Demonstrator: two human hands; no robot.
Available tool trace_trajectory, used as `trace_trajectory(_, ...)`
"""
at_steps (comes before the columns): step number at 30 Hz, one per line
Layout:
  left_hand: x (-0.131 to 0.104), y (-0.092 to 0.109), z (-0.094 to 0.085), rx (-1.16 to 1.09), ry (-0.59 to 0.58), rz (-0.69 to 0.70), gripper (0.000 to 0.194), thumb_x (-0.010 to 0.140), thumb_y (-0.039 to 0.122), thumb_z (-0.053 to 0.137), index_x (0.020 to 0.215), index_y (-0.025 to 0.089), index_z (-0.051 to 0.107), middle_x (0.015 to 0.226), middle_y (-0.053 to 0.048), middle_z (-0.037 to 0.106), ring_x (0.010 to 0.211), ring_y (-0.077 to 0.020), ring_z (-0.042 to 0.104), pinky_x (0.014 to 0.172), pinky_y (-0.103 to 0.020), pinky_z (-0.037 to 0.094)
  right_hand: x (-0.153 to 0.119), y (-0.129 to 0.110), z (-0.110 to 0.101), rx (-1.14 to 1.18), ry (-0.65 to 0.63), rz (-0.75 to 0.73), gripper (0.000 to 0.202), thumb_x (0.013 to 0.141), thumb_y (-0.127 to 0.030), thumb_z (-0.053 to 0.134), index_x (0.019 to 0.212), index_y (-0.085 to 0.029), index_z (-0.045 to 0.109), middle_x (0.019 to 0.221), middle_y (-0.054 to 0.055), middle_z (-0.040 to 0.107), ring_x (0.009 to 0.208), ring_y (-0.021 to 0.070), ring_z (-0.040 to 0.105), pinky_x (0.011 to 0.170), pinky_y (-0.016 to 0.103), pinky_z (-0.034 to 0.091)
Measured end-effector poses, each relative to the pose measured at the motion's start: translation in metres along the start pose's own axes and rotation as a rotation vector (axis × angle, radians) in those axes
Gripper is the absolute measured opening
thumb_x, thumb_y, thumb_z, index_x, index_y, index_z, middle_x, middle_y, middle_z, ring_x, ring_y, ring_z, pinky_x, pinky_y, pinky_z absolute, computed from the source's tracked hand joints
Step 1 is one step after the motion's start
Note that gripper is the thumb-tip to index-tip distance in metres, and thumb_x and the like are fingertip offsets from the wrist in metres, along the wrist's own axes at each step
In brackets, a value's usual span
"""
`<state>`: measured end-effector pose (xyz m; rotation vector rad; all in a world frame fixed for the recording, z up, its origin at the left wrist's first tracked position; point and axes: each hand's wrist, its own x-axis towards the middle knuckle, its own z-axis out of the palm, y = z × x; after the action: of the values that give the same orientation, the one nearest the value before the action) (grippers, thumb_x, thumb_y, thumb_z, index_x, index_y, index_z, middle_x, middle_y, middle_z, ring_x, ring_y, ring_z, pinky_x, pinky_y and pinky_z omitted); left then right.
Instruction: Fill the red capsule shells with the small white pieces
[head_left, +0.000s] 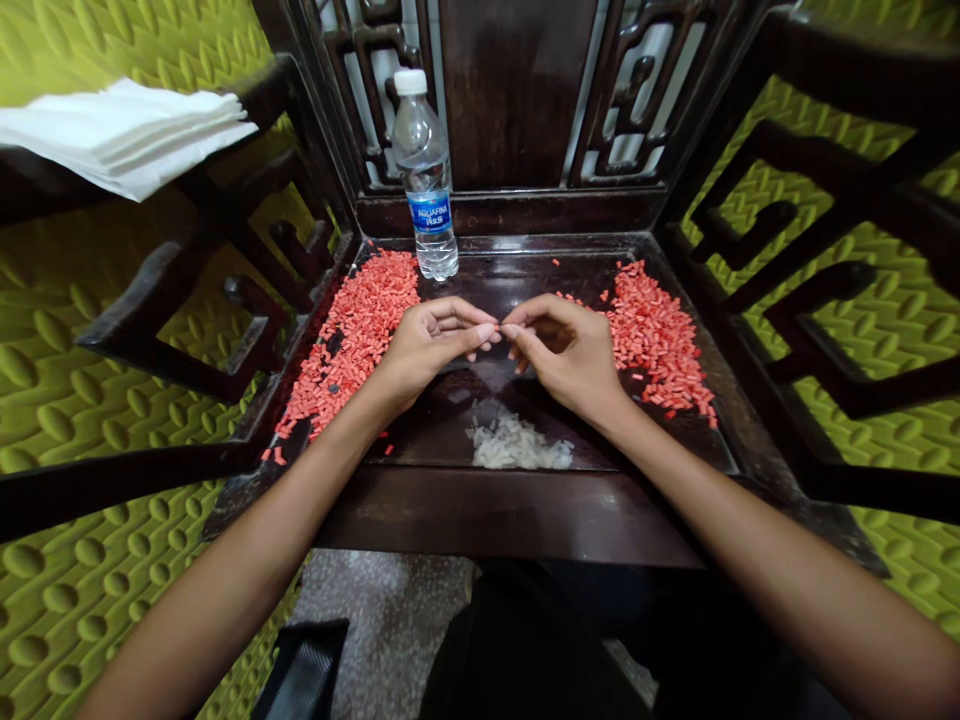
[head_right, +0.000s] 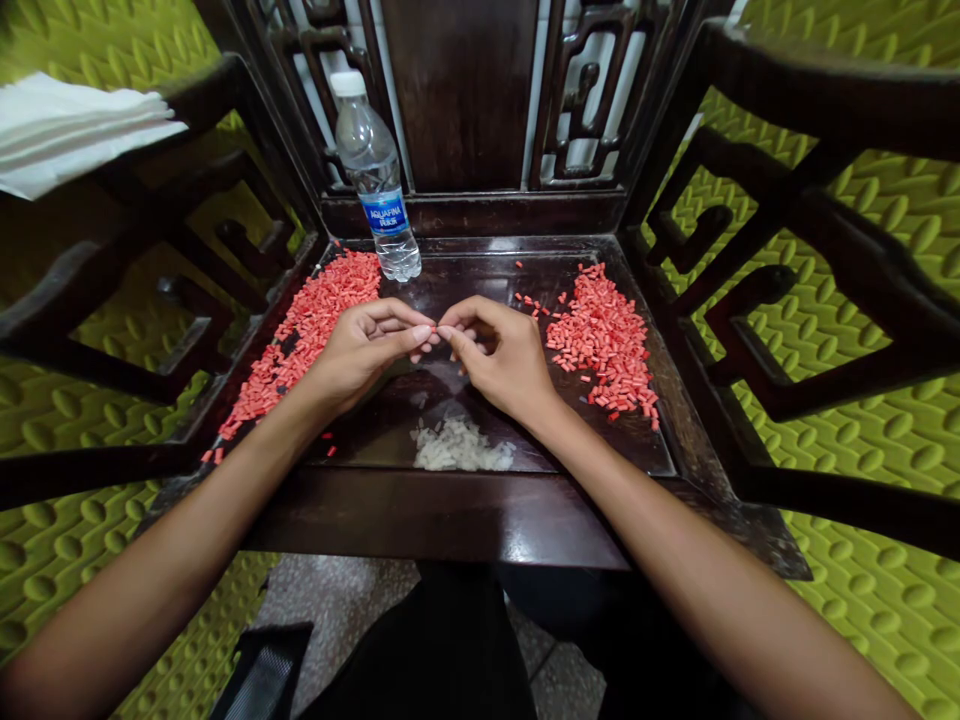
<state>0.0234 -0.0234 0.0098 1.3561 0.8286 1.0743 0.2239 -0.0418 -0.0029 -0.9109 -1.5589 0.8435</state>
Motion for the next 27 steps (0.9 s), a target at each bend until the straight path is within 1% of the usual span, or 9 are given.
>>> trace_trajectory(7,-0.0003,-0.0008,0.0002,-0.032,-0.012,0.023,0.028,0.078,0.037,0.096,0.091,0.018,0.081,0.091,-0.006,0.084,0.085,-0.0173,0.077,0.070,-0.026,0.053,-0.0003,-0.0059,0.0008,-0.017,0.015,-0.013,0.017,0.095,-0.038,0.078,0.089,-0.024,0.072,0.081,0.001,0.072,0.067,0.0159,0.066,0.055,0.030,0.052)
trace_trajectory(11,-0.0002,-0.0005,0.0003,-0.041,-0.012,0.011,0.030,0.077,0.037,0.097,0.091,0.018,0.080,0.091,-0.006,0.084,0.085,-0.0174,0.077,0.070,-0.026,0.053,-0.0005,-0.0050,-0.0001,-0.035,0.001,0.004,0.021,0.095,-0.042,0.079,0.089,-0.024,0.071,0.082,0.001,0.072,0.068,0.0166,0.066,0.055,0.030,0.052)
trace_trajectory(17,-0.0005,0.0013,0.0014,-0.027,0.016,-0.005,0.031,0.076,0.039,0.097,0.090,0.018,0.079,0.092,-0.006,0.083,0.085,-0.0185,0.077,0.071,-0.027,0.054,-0.0001,0.0005,0.0001,-0.012,-0.002,0.012,0.021,0.094,-0.044,0.080,0.095,-0.025,0.074,0.084,0.001,0.073,0.070,0.0173,0.069,0.054,0.030,0.053)
trace_trajectory(22,-0.0010,0.0017,0.0021,-0.042,0.005,0.005,0.030,0.076,0.038,0.097,0.090,0.018,0.079,0.090,-0.006,0.083,0.084,-0.0179,0.077,0.070,-0.027,0.053,-0.0004,0.0002,-0.0002,-0.028,0.003,-0.007,0.019,0.096,-0.042,0.080,0.091,-0.024,0.074,0.083,0.001,0.073,0.070,0.0170,0.068,0.056,0.030,0.053)
trace_trajectory(27,-0.0005,0.0001,0.0013,-0.020,0.004,0.005,0.032,0.076,0.040,0.097,0.090,0.019,0.079,0.093,-0.007,0.084,0.086,-0.0193,0.077,0.070,-0.027,0.054,-0.0011,-0.0036,-0.0013,-0.091,0.011,-0.019,0.023,0.095,-0.045,0.079,0.088,-0.025,0.072,0.081,0.002,0.073,0.071,0.0190,0.068,0.057,0.031,0.052)
